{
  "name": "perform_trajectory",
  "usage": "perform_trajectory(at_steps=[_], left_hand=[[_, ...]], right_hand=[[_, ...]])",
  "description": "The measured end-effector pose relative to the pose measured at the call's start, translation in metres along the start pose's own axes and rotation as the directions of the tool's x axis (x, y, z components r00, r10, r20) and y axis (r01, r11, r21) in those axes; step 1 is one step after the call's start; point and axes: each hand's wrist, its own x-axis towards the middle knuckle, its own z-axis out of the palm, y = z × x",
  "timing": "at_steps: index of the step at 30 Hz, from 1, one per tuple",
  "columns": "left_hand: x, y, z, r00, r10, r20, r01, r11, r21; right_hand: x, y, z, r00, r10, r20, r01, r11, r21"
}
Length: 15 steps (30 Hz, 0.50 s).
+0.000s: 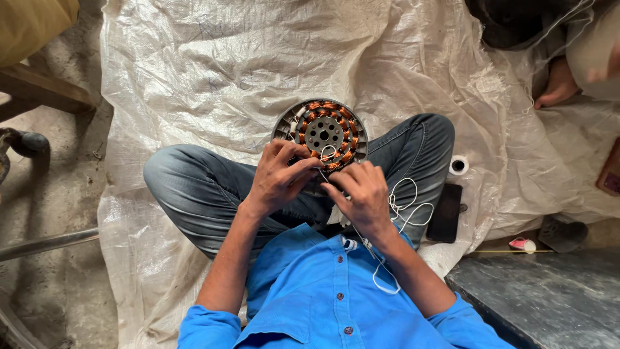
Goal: The person sits cross-legged and ties white string around copper windings on a motor stator to secure them. The hands repeatedly wrap and knot the string around the coils.
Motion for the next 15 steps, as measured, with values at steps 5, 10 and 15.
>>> perform_trajectory(at_steps=[5, 10, 15], left_hand=[[0.001, 0.0, -0.004, 1.0, -0.012, 0.022, 0.013, 1.0, -0.017], [0.001, -0.001, -0.004, 0.999, -0.004, 0.034, 0.004, 1.0, -0.007], [0.0, -0.001, -0.003, 0.999, -0.024, 0.036, 0.025, 0.999, -0.026]], right_hand=[[-0.018, 0.012, -0.004, 0.998, -0.024, 0.05, -0.002, 0.89, 0.456], [-0.049, 0.038, -0.029, 0.996, -0.078, -0.045, 0.055, 0.131, 0.99], [-0.038, 0.039, -0.026, 0.989, -0.047, 0.138, -0.029, 0.864, 0.503]])
